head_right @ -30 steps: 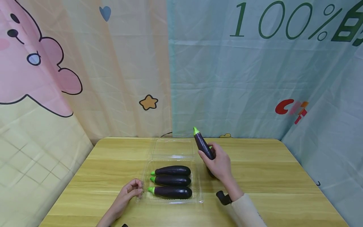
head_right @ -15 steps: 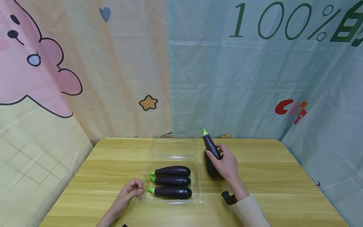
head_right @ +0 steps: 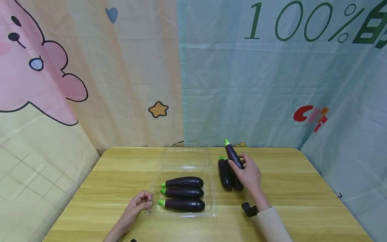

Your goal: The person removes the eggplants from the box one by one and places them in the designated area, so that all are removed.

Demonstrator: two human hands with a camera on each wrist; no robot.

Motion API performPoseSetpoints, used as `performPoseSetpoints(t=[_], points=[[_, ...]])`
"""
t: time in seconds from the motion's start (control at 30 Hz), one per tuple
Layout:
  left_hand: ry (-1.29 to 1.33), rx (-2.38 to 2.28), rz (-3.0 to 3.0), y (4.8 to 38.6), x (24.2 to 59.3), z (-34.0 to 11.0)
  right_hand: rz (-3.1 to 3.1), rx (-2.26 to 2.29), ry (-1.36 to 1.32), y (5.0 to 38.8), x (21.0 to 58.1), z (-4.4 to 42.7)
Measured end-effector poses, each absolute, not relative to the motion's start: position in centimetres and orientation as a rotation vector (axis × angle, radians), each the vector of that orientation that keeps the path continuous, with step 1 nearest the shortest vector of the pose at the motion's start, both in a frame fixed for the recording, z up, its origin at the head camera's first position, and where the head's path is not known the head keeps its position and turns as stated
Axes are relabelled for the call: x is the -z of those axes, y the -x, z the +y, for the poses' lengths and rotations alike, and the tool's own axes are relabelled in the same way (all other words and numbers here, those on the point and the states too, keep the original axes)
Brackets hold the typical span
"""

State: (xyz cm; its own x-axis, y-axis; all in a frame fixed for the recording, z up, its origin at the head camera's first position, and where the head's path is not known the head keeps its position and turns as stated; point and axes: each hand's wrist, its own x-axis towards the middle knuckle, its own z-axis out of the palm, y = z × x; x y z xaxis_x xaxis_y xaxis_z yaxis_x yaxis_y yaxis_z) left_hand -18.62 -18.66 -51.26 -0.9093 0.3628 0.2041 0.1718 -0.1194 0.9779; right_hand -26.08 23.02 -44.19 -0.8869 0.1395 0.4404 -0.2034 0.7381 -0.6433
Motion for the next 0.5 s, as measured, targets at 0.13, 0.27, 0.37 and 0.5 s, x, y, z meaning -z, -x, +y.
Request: performPoseSetpoints(t=[0.13, 0.27, 0.37, 0.5], points=[[-0.618, -2.176, 1.981, 18.7, 51.3, -18.7, -2.509, -0.98, -0.009, 26.3, 44.4, 23.7], [-0.616, -2.179, 1.978, 18.7, 51.3, -18.7, -2.542, -0.965, 0.022, 26.4, 44.7, 24.1], [-0.618, -2.182, 1.975, 18.7, 51.4, -18.7, -2.567, -0.948, 0.033, 26.5, 44.8, 24.4], [-0.627, -2.186, 1.97, 18.7, 51.4, -18.7, -2.607, -0.94, 0.041, 26.6, 44.9, 24.7]])
